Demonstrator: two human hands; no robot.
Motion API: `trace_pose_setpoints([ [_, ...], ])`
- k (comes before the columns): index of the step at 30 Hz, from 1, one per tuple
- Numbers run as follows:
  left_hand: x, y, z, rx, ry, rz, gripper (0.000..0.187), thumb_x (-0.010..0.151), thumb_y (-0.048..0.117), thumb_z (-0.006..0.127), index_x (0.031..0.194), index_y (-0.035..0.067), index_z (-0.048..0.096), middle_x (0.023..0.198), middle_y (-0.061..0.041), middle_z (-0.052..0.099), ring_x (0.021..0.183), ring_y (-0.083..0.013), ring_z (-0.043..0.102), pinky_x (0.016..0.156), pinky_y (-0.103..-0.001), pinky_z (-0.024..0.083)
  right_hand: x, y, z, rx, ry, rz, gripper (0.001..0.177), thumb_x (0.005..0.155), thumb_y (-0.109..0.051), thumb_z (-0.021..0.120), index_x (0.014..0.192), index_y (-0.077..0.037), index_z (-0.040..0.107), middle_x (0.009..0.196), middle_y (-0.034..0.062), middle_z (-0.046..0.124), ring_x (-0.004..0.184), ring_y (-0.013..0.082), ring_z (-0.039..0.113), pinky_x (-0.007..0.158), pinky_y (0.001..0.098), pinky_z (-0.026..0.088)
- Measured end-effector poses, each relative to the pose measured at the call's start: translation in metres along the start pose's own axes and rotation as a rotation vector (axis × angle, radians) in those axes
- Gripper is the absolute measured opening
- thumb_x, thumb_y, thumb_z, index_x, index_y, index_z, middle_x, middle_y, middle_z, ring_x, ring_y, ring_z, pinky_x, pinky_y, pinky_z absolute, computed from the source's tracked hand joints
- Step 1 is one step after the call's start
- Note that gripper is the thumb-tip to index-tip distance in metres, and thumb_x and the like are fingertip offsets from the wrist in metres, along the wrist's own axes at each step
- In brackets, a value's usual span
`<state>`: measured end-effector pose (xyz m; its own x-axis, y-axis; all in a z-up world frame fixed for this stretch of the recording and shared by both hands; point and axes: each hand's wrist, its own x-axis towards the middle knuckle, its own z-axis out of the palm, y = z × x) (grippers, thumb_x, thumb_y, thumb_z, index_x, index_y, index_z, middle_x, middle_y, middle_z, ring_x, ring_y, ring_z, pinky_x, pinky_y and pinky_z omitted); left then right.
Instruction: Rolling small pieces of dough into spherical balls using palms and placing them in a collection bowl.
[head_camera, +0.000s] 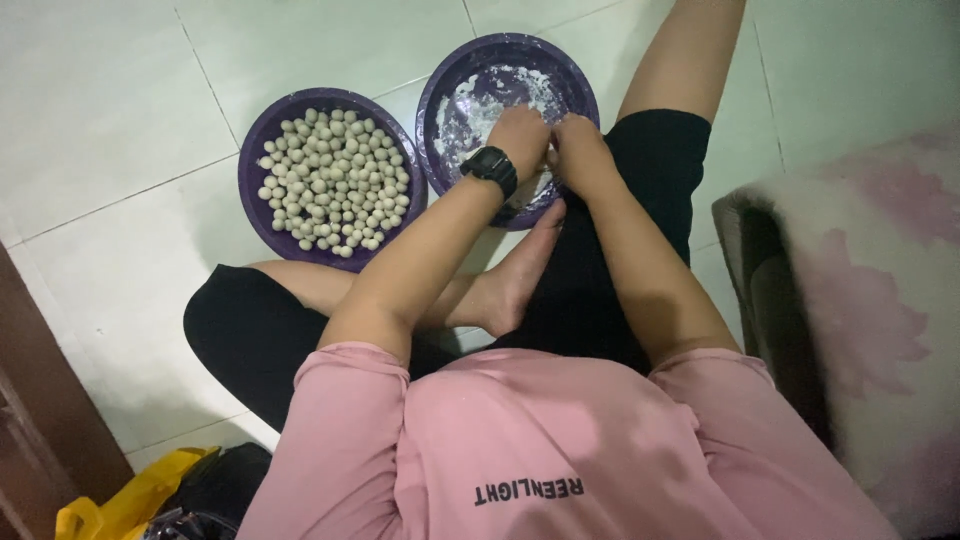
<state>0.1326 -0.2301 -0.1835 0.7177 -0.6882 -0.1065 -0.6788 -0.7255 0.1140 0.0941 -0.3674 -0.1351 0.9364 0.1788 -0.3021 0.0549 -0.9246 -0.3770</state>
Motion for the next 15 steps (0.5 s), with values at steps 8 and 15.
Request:
trace_pose_setpoints([
  [8,-0.018,0.009,-0.025,-0.034,0.005,-0.05,0.01,0.084,0.009,0.072,0.074,0.01,0.071,0.07,-0.007,0.064,0.075,-0.0262,0.066,0.089,-0.046,0.046,-0.011,-0.001,0.006,0.14,0.006,-0.029,0.016,0.091,-0.009,0.066,0.094,0.006,0.07,0.084,0.0227,0.062,0.091,0.0436,0.068,0.075,0.0492,0.059],
  [15,-0.039,-0.004,-0.034,-0.301,0.124,-0.153,0.01,0.08,0.003,0.072,0.088,0.005,0.066,0.068,-0.009,0.064,0.07,-0.0345,0.07,0.086,-0.054,0.052,-0.028,-0.006,-0.006,0.38,0.149,-0.054,0.017,0.093,-0.008,0.065,0.102,0.004,0.072,0.089,0.0227,0.067,0.089,0.0431,0.068,0.076,0.0484,0.055],
])
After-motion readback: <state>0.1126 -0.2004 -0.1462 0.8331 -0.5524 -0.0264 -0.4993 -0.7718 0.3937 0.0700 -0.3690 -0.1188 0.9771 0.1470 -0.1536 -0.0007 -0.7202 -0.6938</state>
